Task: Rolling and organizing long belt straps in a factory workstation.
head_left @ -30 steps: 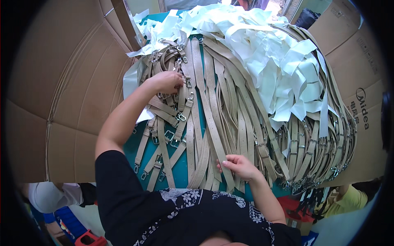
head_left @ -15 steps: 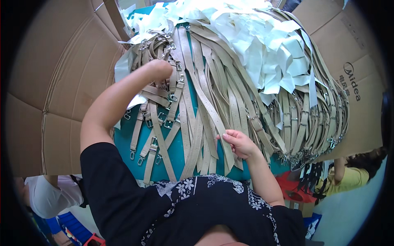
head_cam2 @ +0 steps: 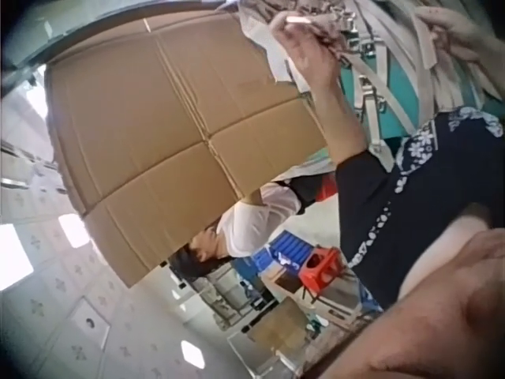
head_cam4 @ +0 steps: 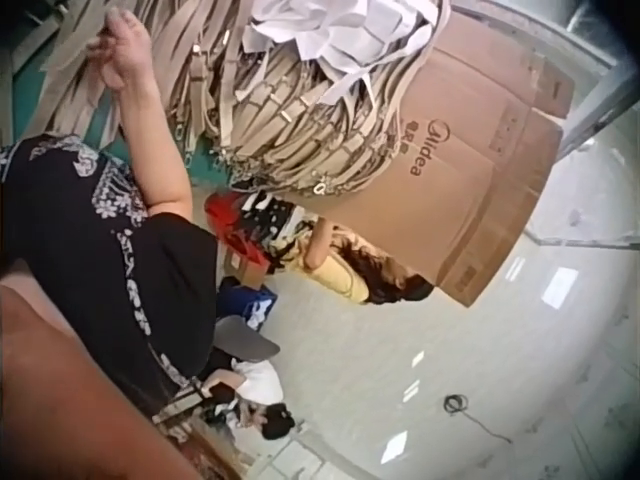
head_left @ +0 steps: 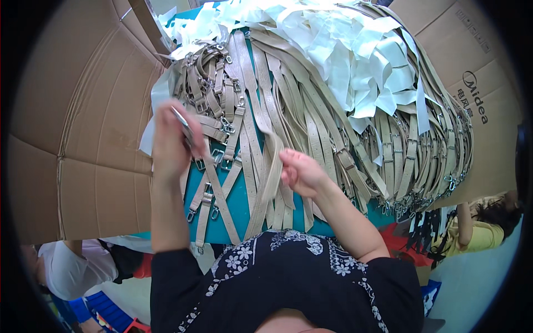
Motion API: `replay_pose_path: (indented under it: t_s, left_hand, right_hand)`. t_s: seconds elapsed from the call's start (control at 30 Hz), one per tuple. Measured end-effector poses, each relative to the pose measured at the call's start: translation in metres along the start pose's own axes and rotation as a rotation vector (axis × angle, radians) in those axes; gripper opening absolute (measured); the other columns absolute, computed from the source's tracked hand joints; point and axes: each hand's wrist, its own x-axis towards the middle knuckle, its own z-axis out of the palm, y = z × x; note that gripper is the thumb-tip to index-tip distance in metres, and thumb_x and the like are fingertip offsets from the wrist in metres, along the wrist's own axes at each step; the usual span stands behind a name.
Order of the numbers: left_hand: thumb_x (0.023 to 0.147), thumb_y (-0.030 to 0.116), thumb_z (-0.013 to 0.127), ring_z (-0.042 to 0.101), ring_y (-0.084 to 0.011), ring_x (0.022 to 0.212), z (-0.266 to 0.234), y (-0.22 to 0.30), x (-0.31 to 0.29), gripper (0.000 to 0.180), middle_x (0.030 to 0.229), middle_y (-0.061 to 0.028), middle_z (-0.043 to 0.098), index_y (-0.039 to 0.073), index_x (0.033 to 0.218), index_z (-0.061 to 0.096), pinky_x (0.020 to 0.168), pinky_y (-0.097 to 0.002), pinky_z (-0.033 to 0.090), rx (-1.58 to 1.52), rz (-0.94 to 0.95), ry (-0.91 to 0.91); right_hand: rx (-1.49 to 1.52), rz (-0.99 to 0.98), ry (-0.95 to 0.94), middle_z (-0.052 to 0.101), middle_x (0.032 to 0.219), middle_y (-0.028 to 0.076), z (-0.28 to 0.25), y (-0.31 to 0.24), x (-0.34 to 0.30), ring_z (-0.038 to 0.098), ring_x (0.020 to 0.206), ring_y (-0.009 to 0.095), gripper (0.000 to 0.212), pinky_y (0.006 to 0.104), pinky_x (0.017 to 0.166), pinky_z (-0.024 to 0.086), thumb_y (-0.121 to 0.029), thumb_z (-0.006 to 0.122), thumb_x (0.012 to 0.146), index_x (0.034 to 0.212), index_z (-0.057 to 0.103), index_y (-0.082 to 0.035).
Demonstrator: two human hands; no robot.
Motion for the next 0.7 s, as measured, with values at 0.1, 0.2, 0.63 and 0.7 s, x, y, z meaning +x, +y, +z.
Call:
replay_pose_path:
  t_s: [0.1, 0.2, 0.63, 0.7]
  left_hand:
    - [0.093, 0.013, 0.040, 0.047, -0.0075, 0.057, 0.044, 0.011, -0.061, 0.037, 0.078, -0.0059, 0.053, 0.003, 0.126, 0.027, 0.051, -0.0193, 0.040, 0.166, -0.255, -0.094]
    - [0.086, -0.002, 0.042, 0.047, -0.0092, 0.064, 0.057, -0.006, -0.101, 0.055, 0.080, -0.0066, 0.050, 0.002, 0.133, 0.014, 0.059, -0.0213, 0.040, 0.235, -0.294, -0.079]
    - [0.081, -0.006, 0.049, 0.062, -0.0249, 0.083, 0.047, -0.066, -0.099, 0.061, 0.091, -0.0162, 0.061, 0.004, 0.133, 0.021, 0.073, -0.0322, 0.047, 0.551, -0.283, 0.026]
    - [0.081, -0.005, 0.050, 0.062, -0.0254, 0.086, 0.052, -0.067, -0.095, 0.045, 0.094, -0.0163, 0.062, 0.002, 0.122, 0.032, 0.073, -0.0326, 0.048, 0.518, -0.326, 0.052]
  right_hand:
    - [0.039, -0.047, 0.017, 0.057, 0.070, -0.002, 0.019, -0.005, 0.015, 0.059, 0.057, 0.006, 0.012, 0.0196, 0.052, 0.050, -0.022, 0.049, 0.091, 0.087, 0.049, -0.010]
    - [0.014, -0.011, 0.002, 0.057, 0.071, -0.002, 0.030, -0.003, 0.022, 0.059, 0.058, 0.006, 0.013, 0.0198, 0.053, 0.050, -0.023, 0.051, 0.090, 0.086, 0.049, -0.011]
    - [-0.337, 0.037, 0.029, 0.055, 0.085, 0.001, 0.052, 0.034, -0.008, 0.057, 0.070, 0.007, 0.021, 0.0194, 0.060, 0.050, -0.015, 0.058, 0.085, 0.102, 0.051, -0.006]
    - [-0.256, -0.011, 0.052, 0.050, 0.099, 0.002, 0.046, 0.038, -0.012, 0.056, 0.080, 0.008, 0.054, 0.0202, 0.067, 0.049, -0.002, 0.064, 0.078, 0.126, 0.038, -0.003]
